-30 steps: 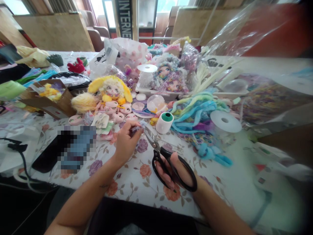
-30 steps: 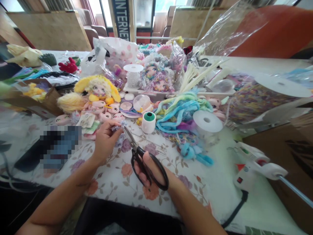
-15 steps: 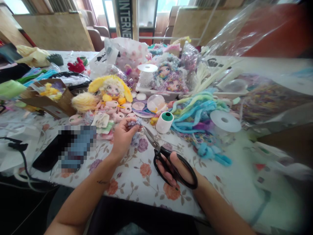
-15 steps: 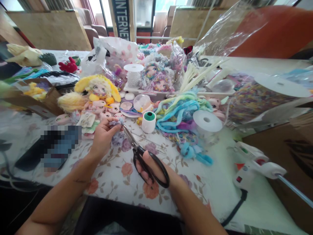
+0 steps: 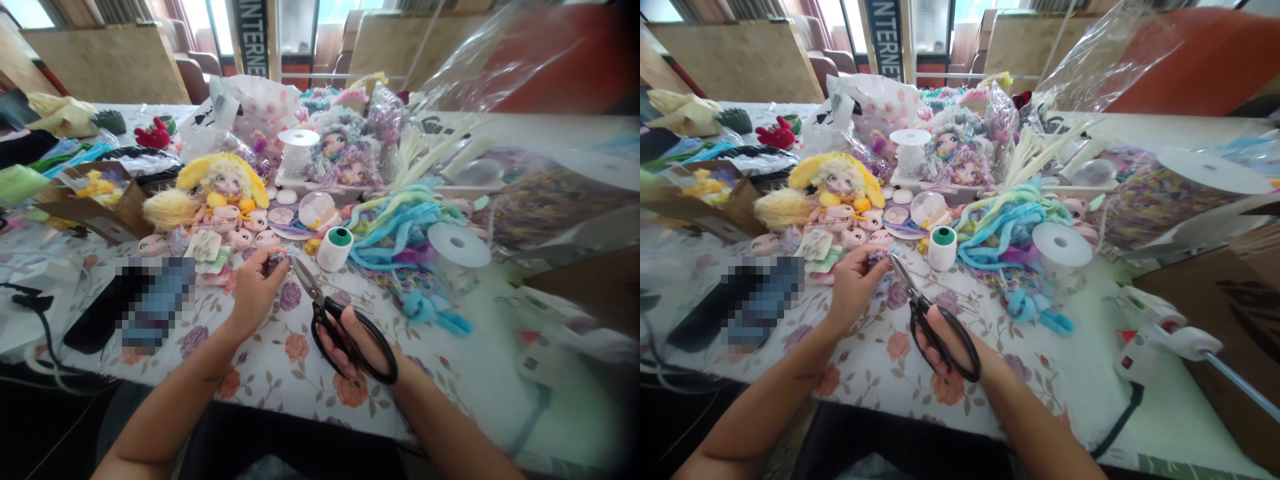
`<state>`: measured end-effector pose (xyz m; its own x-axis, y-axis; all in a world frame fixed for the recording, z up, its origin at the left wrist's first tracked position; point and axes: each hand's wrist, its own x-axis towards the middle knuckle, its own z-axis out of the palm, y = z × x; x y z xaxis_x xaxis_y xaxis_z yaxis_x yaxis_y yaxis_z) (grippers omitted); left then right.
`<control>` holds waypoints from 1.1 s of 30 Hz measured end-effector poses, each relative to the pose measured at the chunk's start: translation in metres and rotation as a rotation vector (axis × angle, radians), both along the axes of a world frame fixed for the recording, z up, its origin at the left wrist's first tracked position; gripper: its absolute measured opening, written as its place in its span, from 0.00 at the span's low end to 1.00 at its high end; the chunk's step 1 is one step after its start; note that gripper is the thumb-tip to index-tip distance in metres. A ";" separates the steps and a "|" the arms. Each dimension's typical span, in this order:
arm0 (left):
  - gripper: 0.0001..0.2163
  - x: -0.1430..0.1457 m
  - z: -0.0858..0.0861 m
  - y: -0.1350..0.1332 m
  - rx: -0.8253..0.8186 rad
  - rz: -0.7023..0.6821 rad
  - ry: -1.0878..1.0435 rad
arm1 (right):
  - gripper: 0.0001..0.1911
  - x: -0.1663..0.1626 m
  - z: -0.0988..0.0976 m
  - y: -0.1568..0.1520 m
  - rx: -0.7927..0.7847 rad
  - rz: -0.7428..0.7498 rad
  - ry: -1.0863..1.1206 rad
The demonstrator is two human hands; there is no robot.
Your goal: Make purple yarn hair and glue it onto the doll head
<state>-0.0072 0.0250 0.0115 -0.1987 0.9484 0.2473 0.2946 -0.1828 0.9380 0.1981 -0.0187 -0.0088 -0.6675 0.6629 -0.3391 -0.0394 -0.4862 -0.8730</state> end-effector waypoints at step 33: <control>0.07 0.004 0.002 -0.001 -0.072 -0.055 -0.125 | 0.38 -0.001 -0.003 0.000 0.045 -0.069 -0.024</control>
